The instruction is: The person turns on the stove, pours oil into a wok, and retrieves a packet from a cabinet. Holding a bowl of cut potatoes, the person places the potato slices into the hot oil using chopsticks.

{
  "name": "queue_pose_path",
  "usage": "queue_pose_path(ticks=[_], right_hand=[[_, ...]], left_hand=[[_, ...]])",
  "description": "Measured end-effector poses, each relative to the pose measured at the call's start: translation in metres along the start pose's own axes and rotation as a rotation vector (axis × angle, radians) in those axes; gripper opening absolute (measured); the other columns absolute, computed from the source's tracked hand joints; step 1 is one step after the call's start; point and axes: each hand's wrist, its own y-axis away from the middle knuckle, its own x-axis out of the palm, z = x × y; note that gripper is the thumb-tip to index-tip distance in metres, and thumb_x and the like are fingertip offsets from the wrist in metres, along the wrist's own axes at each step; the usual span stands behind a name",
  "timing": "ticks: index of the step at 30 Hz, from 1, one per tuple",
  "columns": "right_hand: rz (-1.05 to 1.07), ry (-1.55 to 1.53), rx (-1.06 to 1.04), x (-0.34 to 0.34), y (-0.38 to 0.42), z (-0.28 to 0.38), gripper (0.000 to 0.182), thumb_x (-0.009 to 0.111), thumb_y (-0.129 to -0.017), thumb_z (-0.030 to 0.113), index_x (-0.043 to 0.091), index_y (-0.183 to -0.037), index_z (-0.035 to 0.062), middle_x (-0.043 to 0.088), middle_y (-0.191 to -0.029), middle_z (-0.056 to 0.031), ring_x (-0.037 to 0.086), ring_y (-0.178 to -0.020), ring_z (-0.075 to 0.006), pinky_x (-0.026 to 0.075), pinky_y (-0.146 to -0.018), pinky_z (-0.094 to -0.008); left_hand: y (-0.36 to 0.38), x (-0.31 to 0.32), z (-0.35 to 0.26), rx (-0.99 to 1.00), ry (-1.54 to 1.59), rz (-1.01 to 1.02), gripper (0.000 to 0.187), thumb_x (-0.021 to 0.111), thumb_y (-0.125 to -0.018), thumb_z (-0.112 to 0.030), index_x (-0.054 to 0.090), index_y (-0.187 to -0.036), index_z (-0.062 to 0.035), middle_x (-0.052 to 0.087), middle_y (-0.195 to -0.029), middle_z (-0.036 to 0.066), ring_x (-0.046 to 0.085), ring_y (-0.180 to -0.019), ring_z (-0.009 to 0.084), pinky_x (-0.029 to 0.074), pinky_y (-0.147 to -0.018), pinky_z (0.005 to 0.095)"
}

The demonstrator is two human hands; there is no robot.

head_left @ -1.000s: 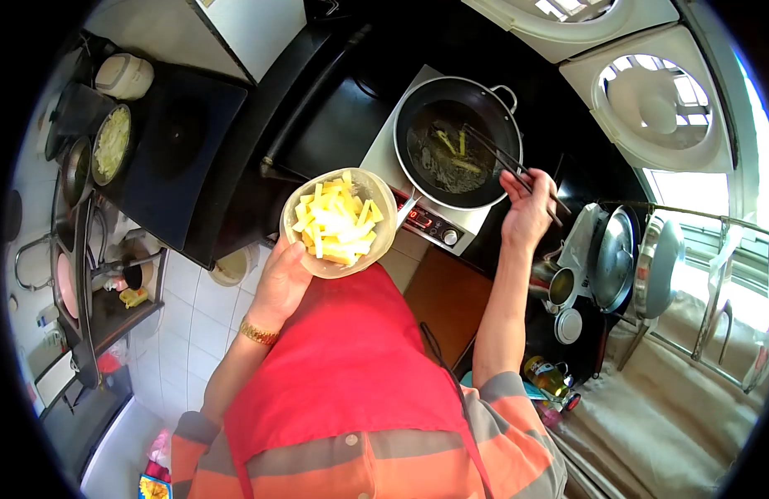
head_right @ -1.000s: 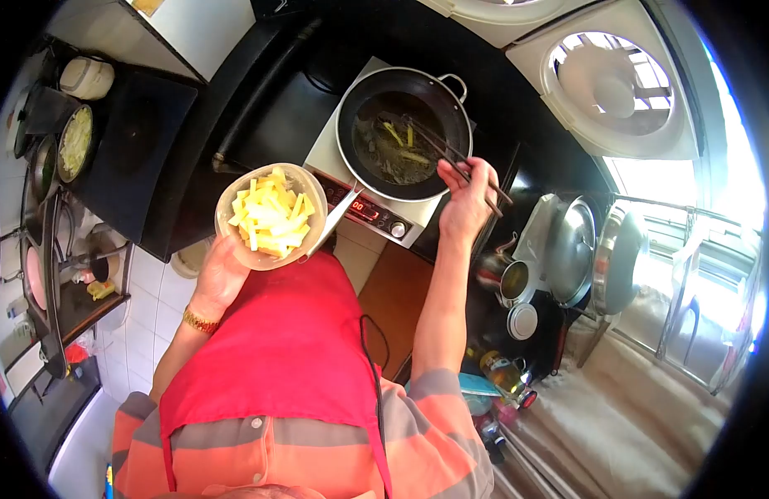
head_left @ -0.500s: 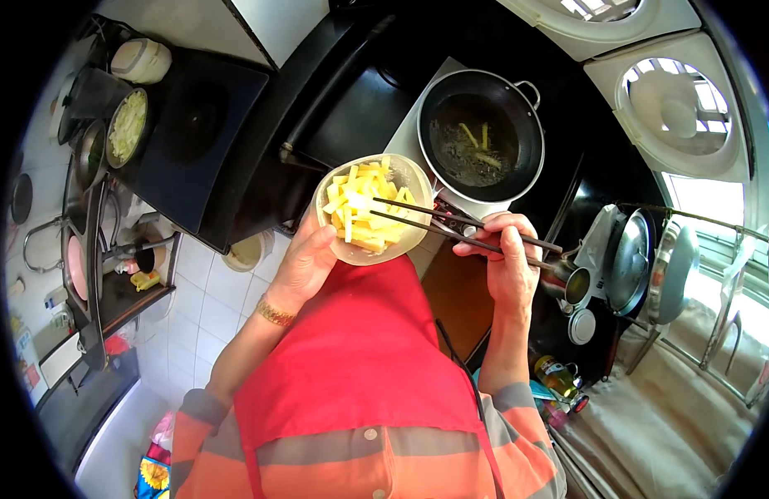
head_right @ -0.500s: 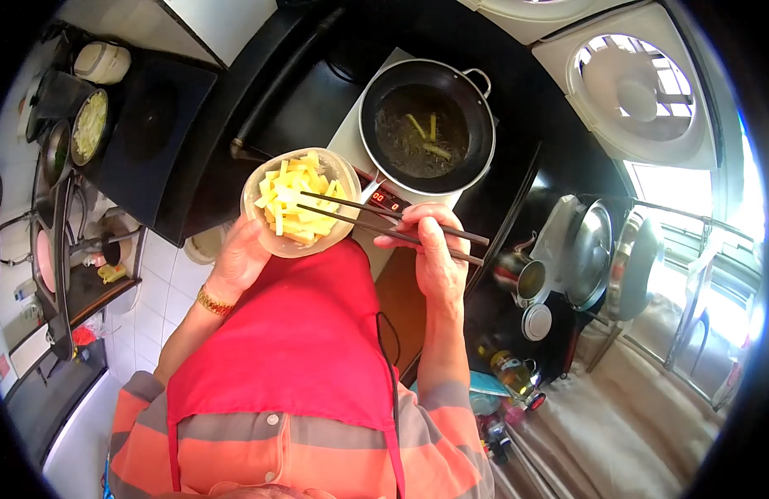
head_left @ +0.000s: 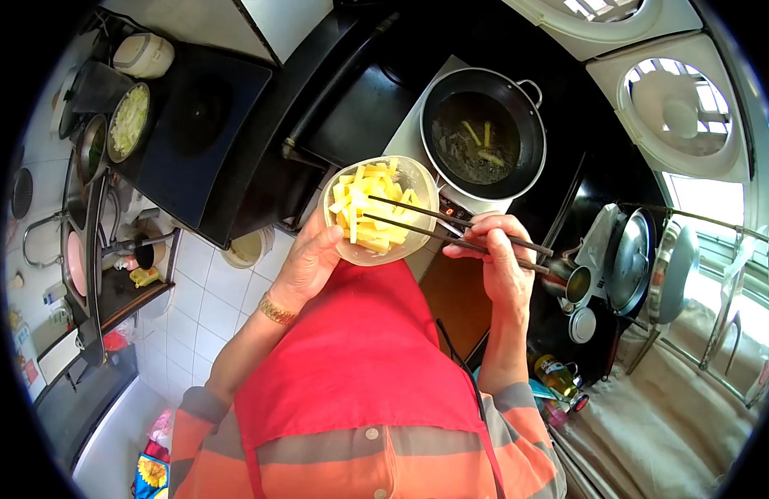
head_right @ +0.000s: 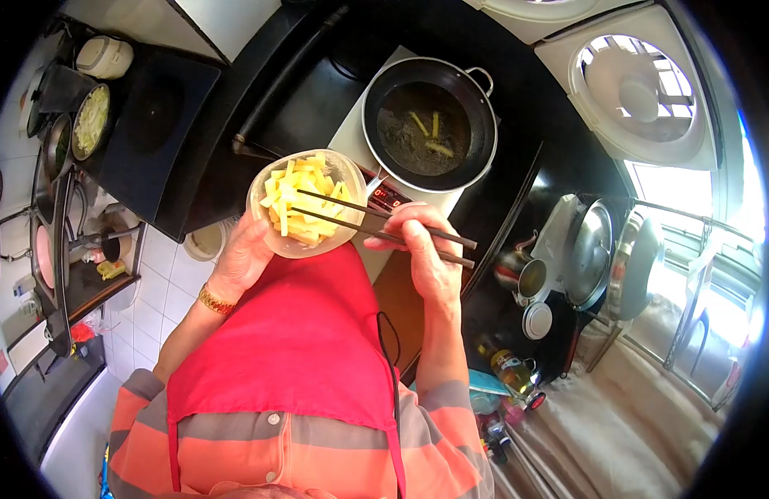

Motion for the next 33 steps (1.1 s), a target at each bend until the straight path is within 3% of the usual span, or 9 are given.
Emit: queue_pose_path(ticks=[5, 9, 15, 18, 20, 22, 27, 31, 33], right_hand=[[-0.02, 0.112, -0.033, 0.007, -0.003, -0.009, 0.024, 0.055, -0.107, 0.016, 0.064, -0.107, -0.0056, 0.062, -0.105, -0.0142, 0.07, -0.092, -0.025, 0.068, -0.079, -0.0458], [-0.071, 0.031, -0.066, 0.001, -0.001, -0.002, 0.026, 0.052, -0.109, 0.017, 0.064, -0.106, -0.0065, 0.063, -0.104, -0.0152, 0.071, -0.089, -0.0254, 0.068, -0.078, -0.0474], [-0.149, -0.011, -0.058, -0.006, -0.004, 0.002, 0.026, 0.049, -0.11, 0.017, 0.062, -0.106, -0.0058, 0.063, -0.1, -0.0143, 0.07, -0.088, -0.0255, 0.068, -0.078, -0.0471], [-0.199, -0.029, -0.044, -0.011, -0.006, 0.001, 0.031, 0.048, -0.111, 0.024, 0.059, -0.107, -0.005, 0.063, -0.095, -0.0141, 0.074, -0.08, -0.0315, 0.067, -0.077, -0.0448], [-0.212, -0.055, -0.025, -0.015, -0.006, 0.0, 0.032, 0.047, -0.111, 0.024, 0.059, -0.107, -0.0045, 0.064, -0.094, -0.0141, 0.074, -0.079, -0.0325, 0.067, -0.076, -0.0449], [-0.225, -0.074, -0.008, -0.023, -0.008, 0.0, 0.032, 0.047, -0.111, 0.025, 0.059, -0.106, -0.004, 0.064, -0.094, -0.0141, 0.075, -0.079, -0.0336, 0.066, -0.076, -0.0451], [-0.355, -0.238, -0.153, -0.071, -0.02, 0.005, 0.029, 0.047, -0.111, 0.028, 0.06, -0.108, 0.002, 0.069, -0.096, -0.0134, 0.075, -0.08, -0.0329, 0.065, -0.078, -0.046], [-0.556, 0.067, -0.178, -0.12, -0.051, -0.02, 0.022, 0.053, -0.109, 0.021, 0.06, -0.107, 0.0007, 0.066, -0.091, -0.0111, 0.076, -0.081, -0.0302, 0.065, -0.077, -0.0405], [-0.582, 0.141, -0.11, -0.134, -0.061, -0.043, 0.023, 0.056, -0.108, 0.022, 0.06, -0.107, -0.0005, 0.064, -0.093, -0.012, 0.076, -0.081, -0.0291, 0.064, -0.076, -0.0358]], left_hand=[[-0.001, 0.0, 0.002, -0.008, -0.03, 0.003, 0.081, 0.076, -0.093, -0.027, 0.032, -0.158, -0.0041, 0.047, -0.156, 0.009, 0.045, -0.143, 0.021, 0.036, -0.12, 0.0372], [-0.003, -0.001, 0.004, 0.0, -0.017, 0.015, 0.08, 0.076, -0.093, -0.027, 0.034, -0.157, -0.0039, 0.048, -0.154, 0.009, 0.047, -0.142, 0.0206, 0.038, -0.119, 0.0367], [-0.004, 0.002, 0.001, -0.003, 0.011, 0.032, 0.083, 0.073, -0.095, -0.023, 0.026, -0.161, -0.0032, 0.043, -0.158, 0.01, 0.041, -0.146, 0.0196, 0.032, -0.122, 0.0356], [-0.005, 0.001, 0.004, -0.011, 0.034, 0.036, 0.082, 0.072, -0.097, -0.024, 0.025, -0.161, -0.0033, 0.043, -0.158, 0.01, 0.04, -0.147, 0.02, 0.032, -0.123, 0.0359], [-0.005, 0.002, 0.005, -0.012, 0.025, 0.001, 0.078, 0.074, -0.095, -0.029, 0.034, -0.157, -0.0041, 0.047, -0.156, 0.009, 0.045, -0.144, 0.0217, 0.035, -0.121, 0.0383], [-0.007, 0.002, 0.006, -0.004, 0.035, 0.016, 0.079, 0.072, -0.097, -0.026, 0.029, -0.159, -0.0034, 0.044, -0.157, 0.01, 0.043, -0.145, 0.0212, 0.033, -0.122, 0.0378], [-0.008, -0.003, 0.013, -0.009, 0.078, 0.005, 0.079, 0.069, -0.099, -0.024, 0.025, -0.161, -0.0035, 0.041, -0.16, 0.01, 0.04, -0.147, 0.0212, 0.032, -0.123, 0.0386], [-0.004, -0.006, 0.015, -0.012, 0.069, -0.047, 0.077, 0.067, -0.099, -0.024, 0.026, -0.161, -0.0057, 0.04, -0.161, 0.009, 0.04, -0.148, 0.0221, 0.033, -0.123, 0.0399], [-0.003, -0.005, 0.016, 0.004, 0.082, -0.066, 0.069, 0.07, -0.098, -0.027, 0.038, -0.156, -0.0059, 0.046, -0.157, 0.008, 0.044, -0.145, 0.0225, 0.034, -0.123, 0.04]])
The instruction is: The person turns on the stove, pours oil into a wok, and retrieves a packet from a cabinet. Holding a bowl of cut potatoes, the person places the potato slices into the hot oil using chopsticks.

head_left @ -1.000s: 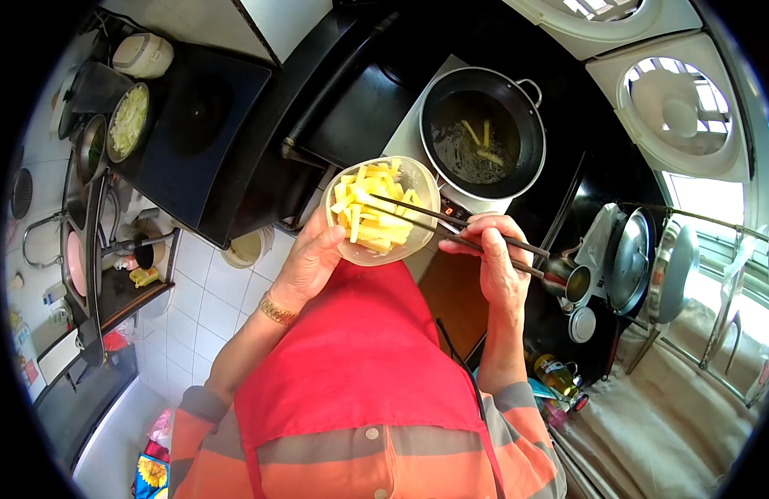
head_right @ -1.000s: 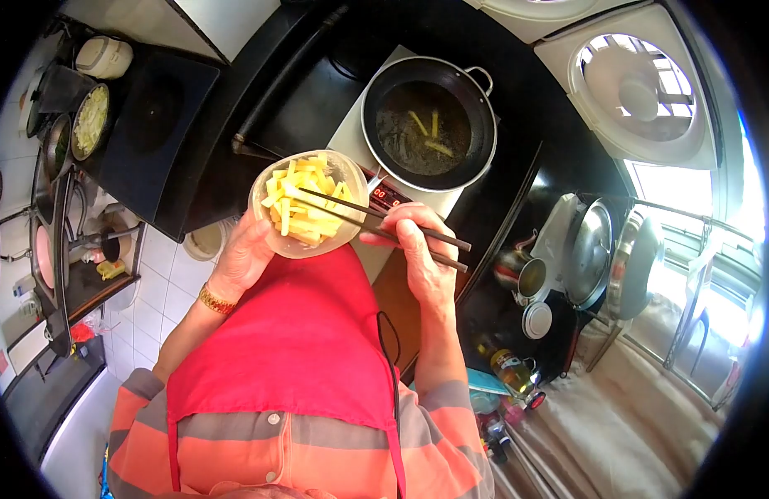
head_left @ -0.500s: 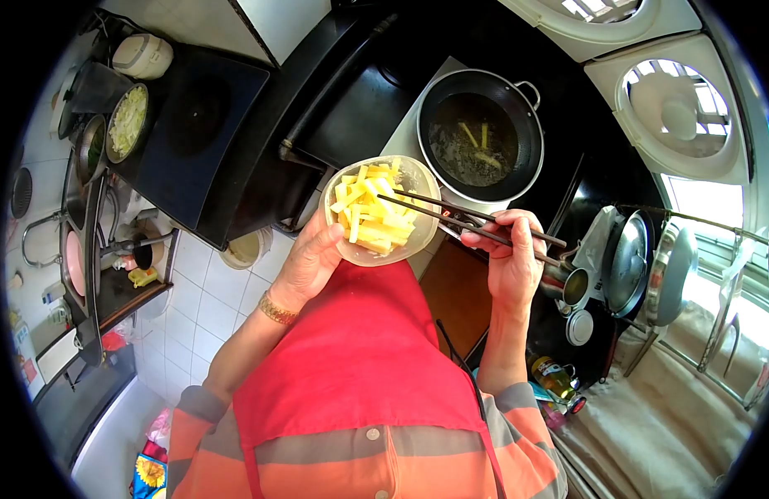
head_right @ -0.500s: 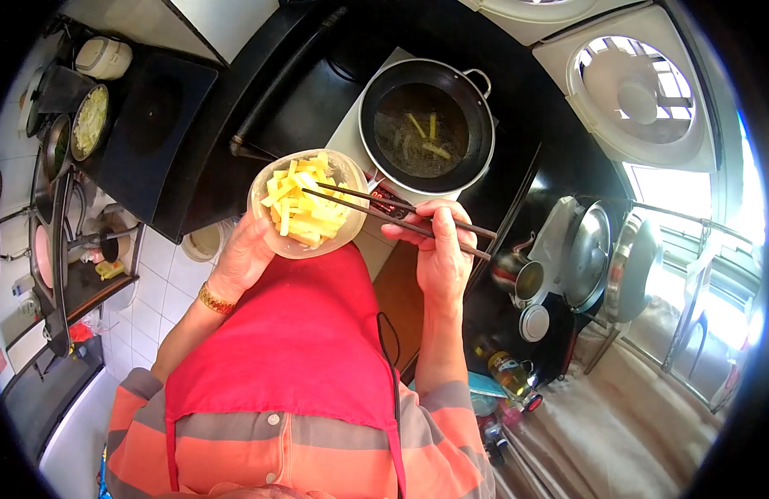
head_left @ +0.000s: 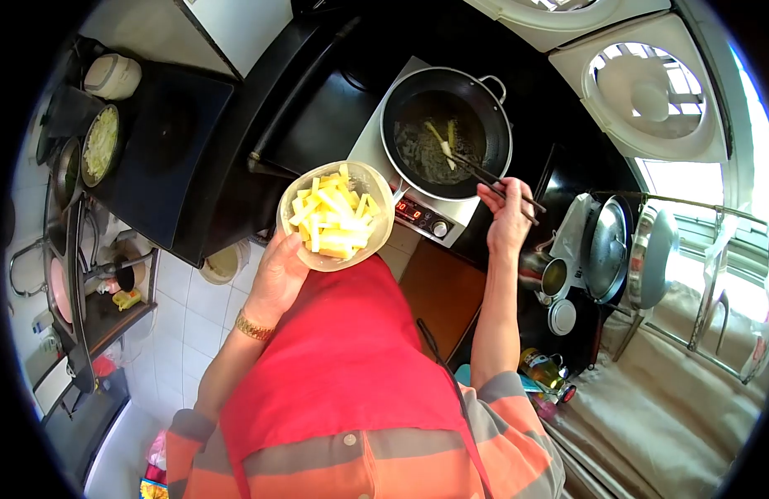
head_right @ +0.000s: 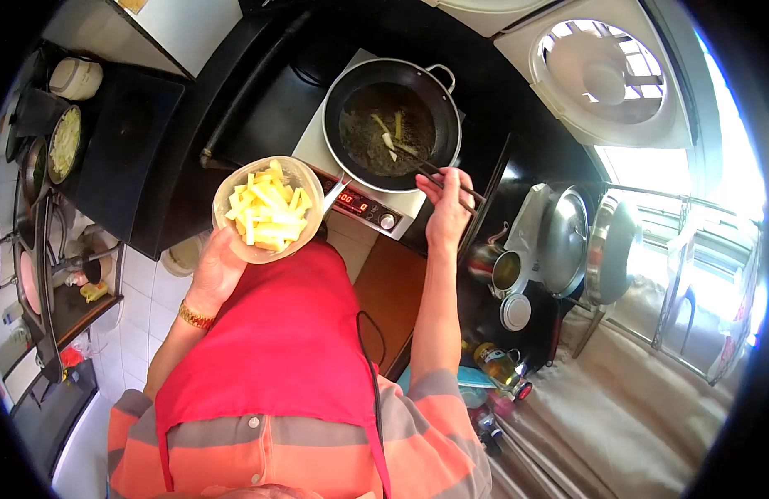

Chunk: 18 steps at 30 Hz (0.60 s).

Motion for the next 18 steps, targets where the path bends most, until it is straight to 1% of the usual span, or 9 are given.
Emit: queue_pose_path(ticks=[4, 6, 9, 12, 14, 15, 16, 18], right_hand=[[0.017, 0.061, 0.052, 0.0, -0.012, -0.034, 0.026, 0.058, -0.107, 0.024, 0.061, -0.113, -0.0013, 0.063, -0.097, -0.0124, 0.075, -0.083, -0.028, 0.064, -0.076, -0.0352], [0.018, 0.074, 0.053, 0.002, -0.015, -0.038, 0.027, 0.058, -0.107, 0.024, 0.061, -0.114, -0.0014, 0.063, -0.098, -0.0128, 0.075, -0.083, -0.0282, 0.063, -0.076, -0.0352], [-0.038, 0.054, 0.057, -0.001, -0.012, -0.022, 0.025, 0.058, -0.107, 0.023, 0.061, -0.113, -0.0012, 0.063, -0.099, -0.0136, 0.075, -0.083, -0.0294, 0.063, -0.077, -0.0364], [-0.06, -0.03, -0.026, 0.001, 0.011, 0.02, 0.024, 0.055, -0.108, 0.022, 0.061, -0.11, -0.001, 0.065, -0.095, -0.0129, 0.075, -0.081, -0.0305, 0.064, -0.076, -0.0398], [0.017, -0.125, -0.104, 0.005, 0.036, 0.048, 0.025, 0.052, -0.109, 0.022, 0.061, -0.108, -0.0005, 0.066, -0.093, -0.013, 0.074, -0.078, -0.0306, 0.064, -0.075, -0.0409], [0.078, -0.127, -0.143, 0.013, 0.054, 0.064, 0.024, 0.049, -0.109, 0.021, 0.062, -0.108, -0.0001, 0.066, -0.094, -0.0136, 0.073, -0.076, -0.0301, 0.064, -0.074, -0.0415], [0.122, -0.138, -0.167, 0.022, 0.071, 0.074, 0.025, 0.047, -0.109, 0.019, 0.061, -0.108, -0.0015, 0.065, -0.098, -0.017, 0.072, -0.076, -0.0316, 0.065, -0.074, -0.0437], [0.367, -0.177, -0.205, 0.035, 0.093, 0.081, 0.023, 0.049, -0.107, 0.015, 0.062, -0.105, -0.0038, 0.063, -0.103, -0.0199, 0.071, -0.082, -0.0318, 0.066, -0.076, -0.0459]], left_hand=[[0.003, 0.002, -0.001, 0.0, -0.001, -0.019, 0.07, 0.07, -0.098, -0.027, 0.037, -0.156, -0.0059, 0.046, -0.157, 0.008, 0.044, -0.145, 0.0228, 0.034, -0.122, 0.0403], [0.003, 0.001, 0.0, -0.009, 0.003, -0.007, 0.077, 0.067, -0.099, -0.023, 0.025, -0.162, -0.0058, 0.039, -0.162, 0.01, 0.039, -0.149, 0.0221, 0.033, -0.123, 0.0399], [0.004, 0.002, 0.0, -0.001, 0.011, -0.001, 0.077, 0.066, -0.099, -0.023, 0.025, -0.162, -0.0053, 0.038, -0.162, 0.009, 0.038, -0.149, 0.0221, 0.033, -0.123, 0.0399], [0.003, -0.002, 0.002, 0.0, -0.007, -0.02, 0.076, 0.066, -0.099, -0.023, 0.025, -0.161, -0.0047, 0.038, -0.162, 0.009, 0.038, -0.149, 0.0219, 0.032, -0.123, 0.04], [0.002, 0.0, 0.001, 0.012, -0.016, -0.019, 0.077, 0.066, -0.1, -0.022, 0.025, -0.162, -0.0039, 0.037, -0.162, 0.01, 0.037, -0.15, 0.0222, 0.032, -0.123, 0.0396], [0.001, 0.003, 0.001, 0.031, -0.05, -0.005, 0.075, 0.068, -0.099, -0.025, 0.029, -0.16, -0.0046, 0.041, -0.16, 0.009, 0.041, -0.147, 0.0222, 0.034, -0.122, 0.0397], [-0.001, 0.005, 0.001, 0.049, -0.084, 0.009, 0.074, 0.07, -0.098, -0.027, 0.033, -0.158, -0.0053, 0.045, -0.158, 0.008, 0.044, -0.144, 0.0223, 0.036, -0.121, 0.0398], [-0.003, 0.007, 0.0, 0.042, -0.1, 0.007, 0.076, 0.071, -0.097, -0.027, 0.032, -0.159, -0.0056, 0.044, -0.158, 0.008, 0.044, -0.145, 0.0217, 0.036, -0.121, 0.0394]])
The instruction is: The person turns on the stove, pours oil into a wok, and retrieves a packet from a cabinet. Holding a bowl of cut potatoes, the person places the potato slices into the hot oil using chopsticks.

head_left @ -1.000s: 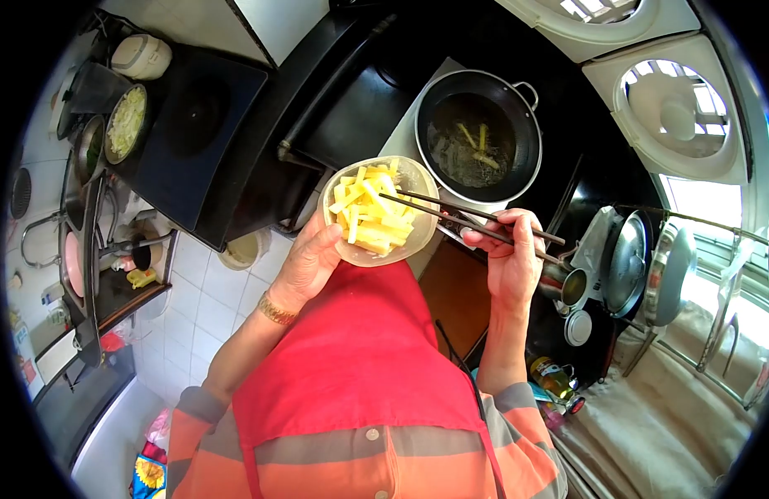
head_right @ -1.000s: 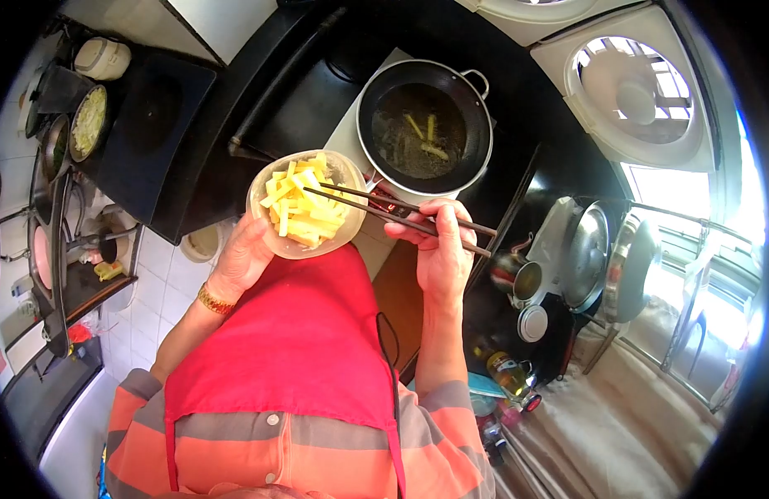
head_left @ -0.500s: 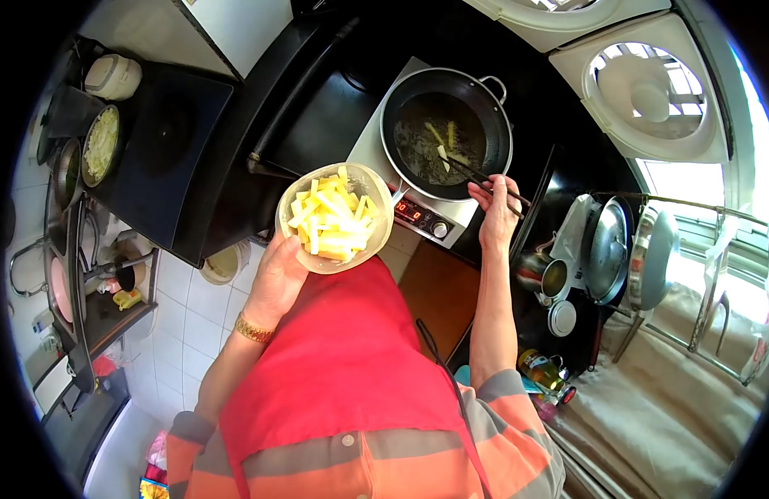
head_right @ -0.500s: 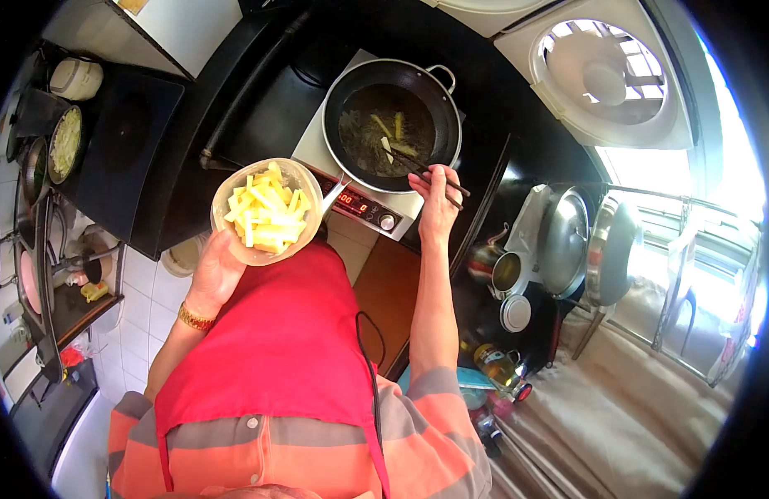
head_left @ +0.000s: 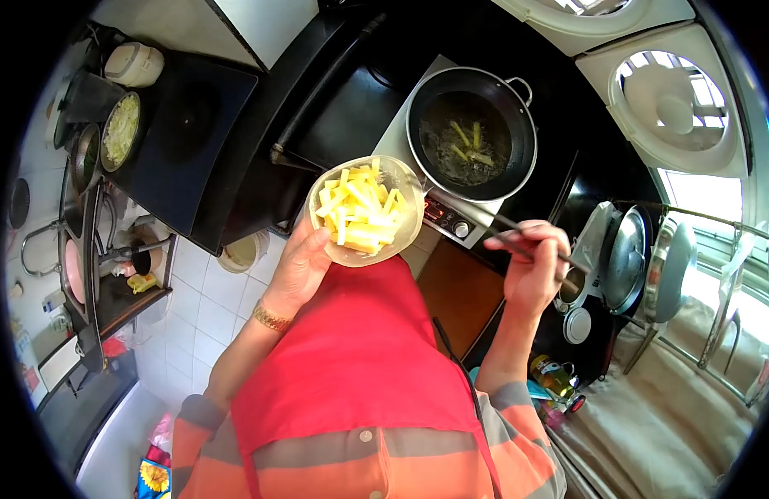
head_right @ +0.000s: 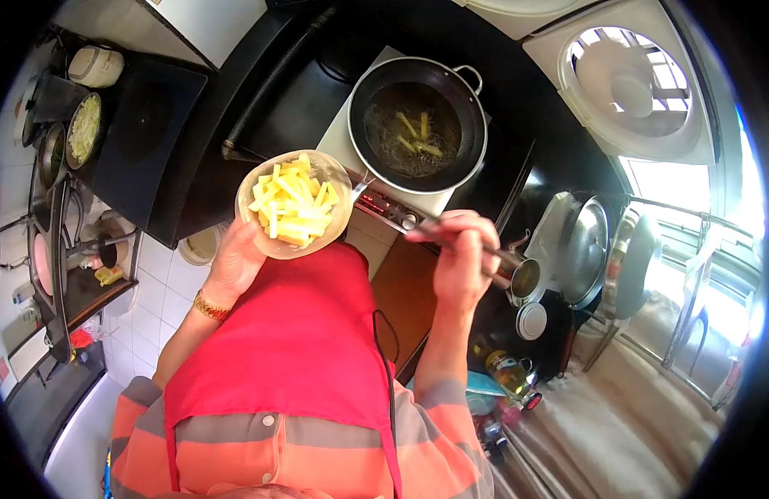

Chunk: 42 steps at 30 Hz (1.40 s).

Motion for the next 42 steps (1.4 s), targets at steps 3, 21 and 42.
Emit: queue_pose_path(ticks=[3, 21, 42], right_hand=[[0.173, 0.102, 0.091, 0.027, 0.012, -0.001, 0.019, 0.052, -0.102, 0.003, 0.068, -0.102, -0.0063, 0.062, -0.107, -0.0199, 0.068, -0.093, -0.0292, 0.066, -0.081, -0.0458], [0.029, 0.041, 0.26, 0.036, 0.018, -0.019, 0.025, 0.051, -0.109, 0.018, 0.062, -0.107, -0.0044, 0.067, -0.097, -0.0162, 0.073, -0.082, -0.0297, 0.067, -0.078, -0.0473], [-0.402, 0.302, 0.277, -0.09, -0.039, -0.097, 0.022, 0.057, -0.107, 0.019, 0.062, -0.114, -0.0007, 0.065, -0.096, -0.0123, 0.075, -0.08, -0.0265, 0.063, -0.072, -0.0329]], left_hand=[[0.0, 0.007, -0.005, -0.012, -0.006, 0.017, 0.078, 0.072, -0.097, -0.026, 0.031, -0.16, -0.0054, 0.043, -0.159, 0.008, 0.043, -0.145, 0.021, 0.036, -0.121, 0.039], [0.002, 0.009, -0.01, -0.012, -0.047, 0.078, 0.08, 0.071, -0.097, -0.022, 0.027, -0.16, -0.001, 0.042, -0.159, 0.011, 0.04, -0.148, 0.0205, 0.031, -0.123, 0.0362], [0.0, -0.004, -0.005, -0.046, 0.027, 0.023, 0.078, 0.066, -0.1, -0.023, 0.023, -0.162, -0.0037, 0.036, -0.163, 0.01, 0.035, -0.151, 0.0214, 0.029, -0.124, 0.0389]])
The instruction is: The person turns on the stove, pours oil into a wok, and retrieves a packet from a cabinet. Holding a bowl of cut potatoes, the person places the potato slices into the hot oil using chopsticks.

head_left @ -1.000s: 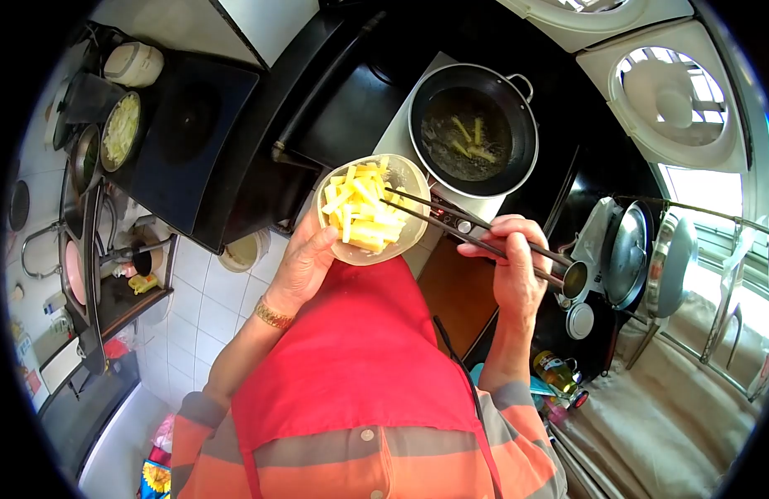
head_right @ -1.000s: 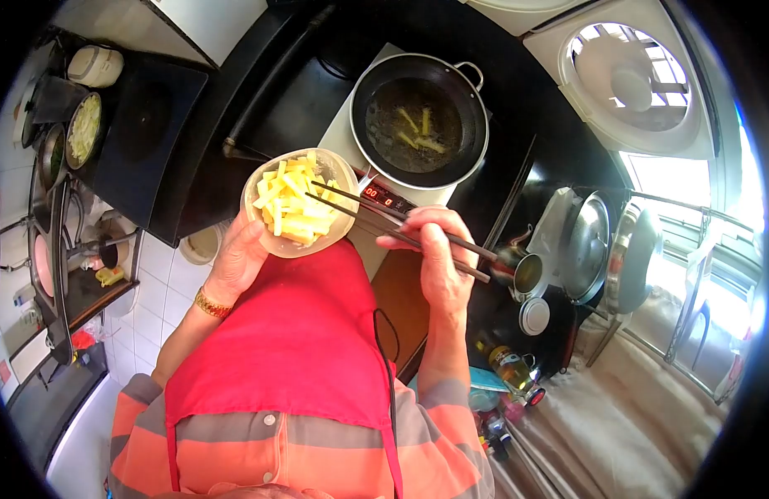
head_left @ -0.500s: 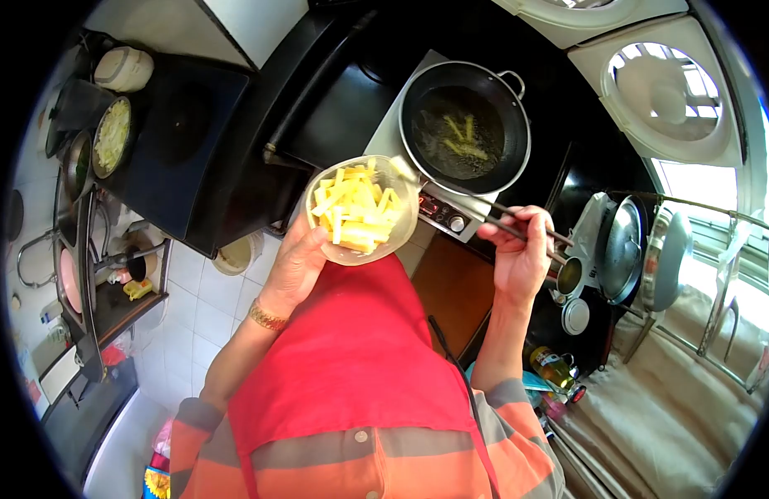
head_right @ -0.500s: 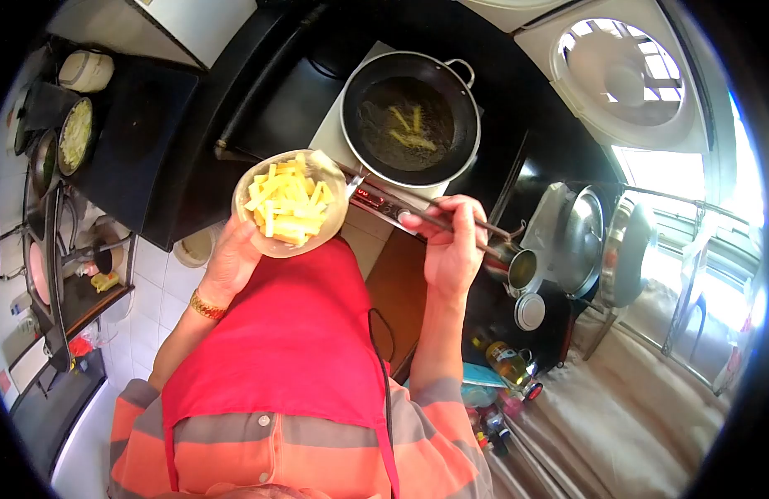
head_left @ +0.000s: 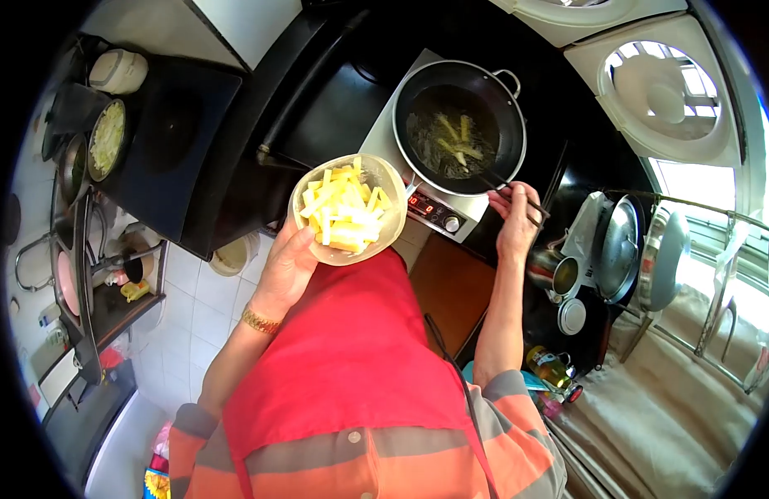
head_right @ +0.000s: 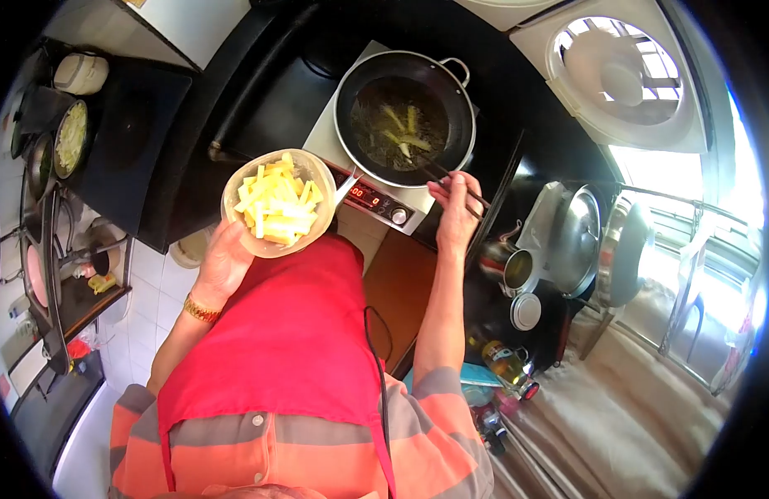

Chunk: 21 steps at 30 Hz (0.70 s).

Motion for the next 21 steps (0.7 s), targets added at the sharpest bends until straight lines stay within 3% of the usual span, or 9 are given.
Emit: queue_pose_path(ticks=[5, 8, 10, 13, 16, 21], right_hand=[[0.025, -0.191, -0.12, 0.008, 0.049, 0.072, 0.021, 0.051, -0.109, 0.018, 0.061, -0.106, -0.0005, 0.068, -0.091, -0.0132, 0.074, -0.076, -0.0292, 0.064, -0.074, -0.0403], [0.236, -0.225, -0.136, 0.017, 0.09, 0.107, 0.022, 0.046, -0.109, 0.013, 0.06, -0.107, -0.0041, 0.066, -0.101, -0.0168, 0.074, -0.074, -0.0326, 0.065, -0.075, -0.0418], [0.41, -0.127, -0.16, 0.028, 0.106, 0.116, 0.02, 0.05, -0.106, 0.008, 0.063, -0.105, -0.0082, 0.062, -0.107, -0.0188, 0.073, -0.084, -0.0321, 0.065, -0.08, -0.0407], [0.532, -0.093, -0.112, 0.035, 0.111, 0.118, 0.023, 0.054, -0.105, 0.012, 0.064, -0.104, -0.0084, 0.061, -0.106, -0.0191, 0.072, -0.085, -0.0302, 0.067, -0.076, -0.044], [0.598, -0.143, 0.003, 0.035, 0.111, 0.125, 0.019, 0.054, -0.105, 0.008, 0.064, -0.107, -0.0084, 0.062, -0.108, -0.0176, 0.072, -0.088, -0.03, 0.065, -0.083, -0.0424], [0.53, -0.14, -0.001, 0.046, 0.113, 0.1, 0.02, 0.052, -0.107, 0.009, 0.064, -0.107, -0.0073, 0.064, -0.106, -0.0156, 0.07, -0.089, -0.0255, 0.067, -0.082, -0.0437]], left_hand=[[-0.004, 0.005, -0.001, 0.022, 0.007, 0.009, 0.08, 0.068, -0.098, -0.023, 0.024, -0.162, -0.0032, 0.037, -0.163, 0.01, 0.034, -0.151, 0.0213, 0.027, -0.125, 0.0382], [-0.007, 0.01, -0.002, 0.038, -0.024, 0.023, 0.082, 0.07, -0.097, -0.023, 0.024, -0.162, -0.0025, 0.037, -0.162, 0.011, 0.034, -0.151, 0.0213, 0.027, -0.125, 0.0378], [-0.01, 0.013, -0.002, 0.04, -0.041, 0.036, 0.082, 0.071, -0.096, -0.023, 0.025, -0.161, -0.0022, 0.038, -0.162, 0.011, 0.034, -0.151, 0.0213, 0.026, -0.125, 0.0377], [-0.008, 0.018, -0.004, 0.039, -0.041, 0.055, 0.081, 0.071, -0.096, -0.021, 0.025, -0.161, -0.0017, 0.039, -0.161, 0.011, 0.035, -0.151, 0.0215, 0.027, -0.125, 0.0374], [-0.008, 0.02, -0.004, 0.029, -0.048, 0.04, 0.08, 0.07, -0.096, -0.02, 0.026, -0.161, -0.0018, 0.04, -0.161, 0.011, 0.036, -0.15, 0.0215, 0.028, -0.125, 0.0372], [-0.007, 0.015, -0.004, 0.015, -0.076, 0.058, 0.081, 0.07, -0.097, -0.023, 0.025, -0.162, -0.0063, 0.039, -0.161, 0.009, 0.038, -0.149, 0.0219, 0.031, -0.123, 0.0378]])
